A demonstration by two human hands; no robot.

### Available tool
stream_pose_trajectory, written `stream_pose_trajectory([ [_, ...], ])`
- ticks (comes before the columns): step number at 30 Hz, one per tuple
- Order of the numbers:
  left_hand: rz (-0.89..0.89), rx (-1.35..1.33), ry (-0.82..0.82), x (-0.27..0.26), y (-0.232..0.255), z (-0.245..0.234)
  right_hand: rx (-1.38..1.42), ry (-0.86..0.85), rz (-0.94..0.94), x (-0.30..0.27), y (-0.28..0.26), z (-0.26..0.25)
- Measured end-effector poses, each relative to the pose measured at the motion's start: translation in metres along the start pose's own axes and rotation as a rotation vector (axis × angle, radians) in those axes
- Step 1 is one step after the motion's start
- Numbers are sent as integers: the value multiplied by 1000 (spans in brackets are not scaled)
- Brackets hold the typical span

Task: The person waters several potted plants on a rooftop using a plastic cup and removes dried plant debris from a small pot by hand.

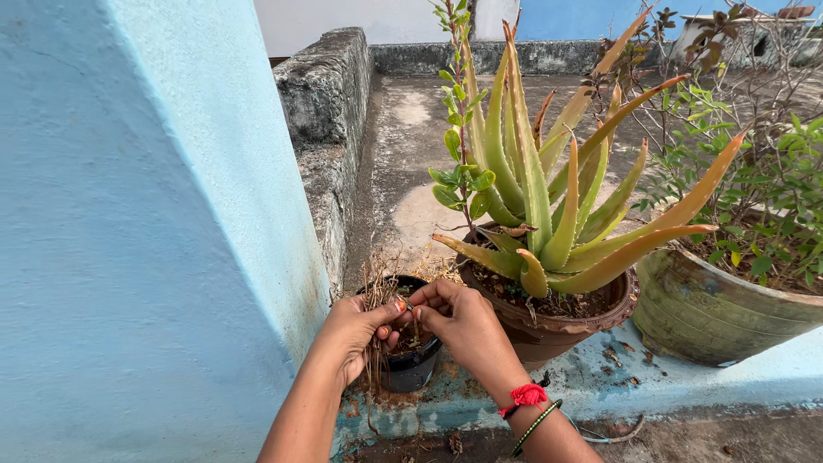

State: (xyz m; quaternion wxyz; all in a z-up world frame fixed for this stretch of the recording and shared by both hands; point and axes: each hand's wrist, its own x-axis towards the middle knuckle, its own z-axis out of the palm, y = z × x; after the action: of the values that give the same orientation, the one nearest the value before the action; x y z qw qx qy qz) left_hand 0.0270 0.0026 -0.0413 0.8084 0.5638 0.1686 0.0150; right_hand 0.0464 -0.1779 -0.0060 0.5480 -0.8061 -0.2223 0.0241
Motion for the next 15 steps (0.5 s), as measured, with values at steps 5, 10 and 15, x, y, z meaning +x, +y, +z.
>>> stream_pose_trajectory([
  [5,10,21,11,-4,6,-2,58,39,-31,0,2,7],
  [10,26,44,-21,-13,16,-1,274,-9,-28,15,21,9],
  [15,53,161,12,-23,30,-12,415,-66,40,24,35,12],
])
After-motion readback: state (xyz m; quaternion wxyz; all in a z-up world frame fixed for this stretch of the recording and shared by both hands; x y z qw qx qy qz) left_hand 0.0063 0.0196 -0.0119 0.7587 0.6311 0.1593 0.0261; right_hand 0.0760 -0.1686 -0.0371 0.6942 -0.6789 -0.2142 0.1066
